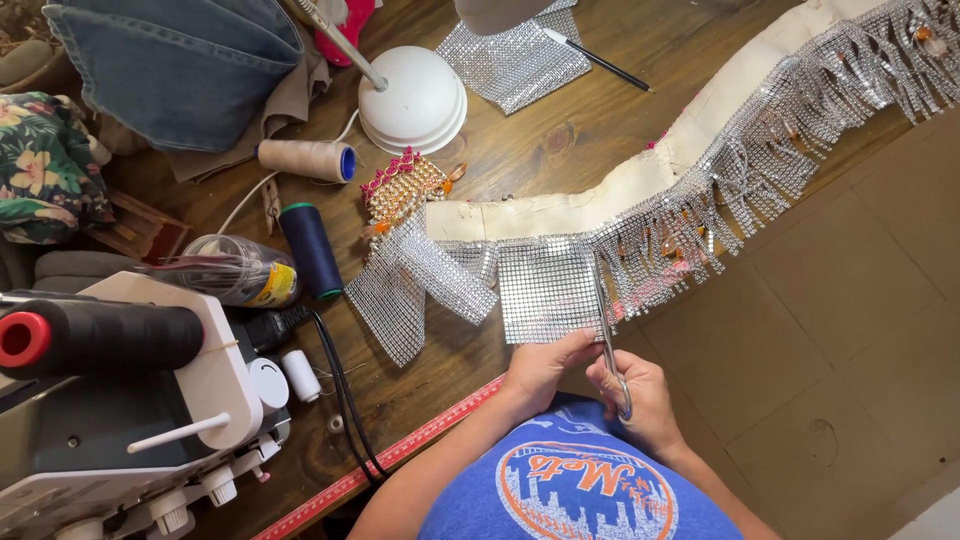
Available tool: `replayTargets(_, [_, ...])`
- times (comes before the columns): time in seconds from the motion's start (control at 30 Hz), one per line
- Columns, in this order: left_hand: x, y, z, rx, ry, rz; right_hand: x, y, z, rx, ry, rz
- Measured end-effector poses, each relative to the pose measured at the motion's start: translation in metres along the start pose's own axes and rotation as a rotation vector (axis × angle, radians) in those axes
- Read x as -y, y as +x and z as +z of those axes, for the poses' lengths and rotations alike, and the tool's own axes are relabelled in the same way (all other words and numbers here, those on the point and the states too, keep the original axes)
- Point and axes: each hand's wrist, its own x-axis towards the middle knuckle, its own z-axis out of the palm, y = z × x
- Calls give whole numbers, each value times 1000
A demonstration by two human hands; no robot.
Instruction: Cutting a strip of decorative mesh fringe using scissors on a workbench.
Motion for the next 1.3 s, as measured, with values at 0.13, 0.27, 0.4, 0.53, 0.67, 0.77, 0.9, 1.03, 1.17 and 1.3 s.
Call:
replayTargets(0.13, [4, 4, -2, -2, -25, 8, 1, 1, 1, 0, 34, -24])
replayTargets(0.27, [12, 16, -9, 5, -28, 34, -21, 15, -5, 5, 70, -40])
replayTargets(0.4, [25, 36, -17, 13, 4, 51, -9, 23, -4, -15, 137, -33])
replayTargets(0.53, [24, 34, -16, -15, -13, 62, -6, 23, -4, -26, 149, -23])
replayTargets(0.67, [24, 36, -19, -35, 12, 73, -8, 22, -2, -35, 156, -6])
replayTargets(0.77, [22, 27, -18, -43, 0, 83, -16, 22, -6, -24, 139, -8])
replayTargets(0.9, [11, 11, -2, 14, -76, 76, -2, -6, -23, 131, 120, 121])
replayTargets(1.03, [12, 12, -2, 108, -68, 134, -30, -32, -47, 299, 127, 73])
replayTargets(1.17, [7, 3, 5, 29, -68, 122, -33, -46, -41, 297, 131, 25])
replayTargets(1.3, [7, 0, 6, 40, -72, 170, -33, -47, -33, 259, 142, 22])
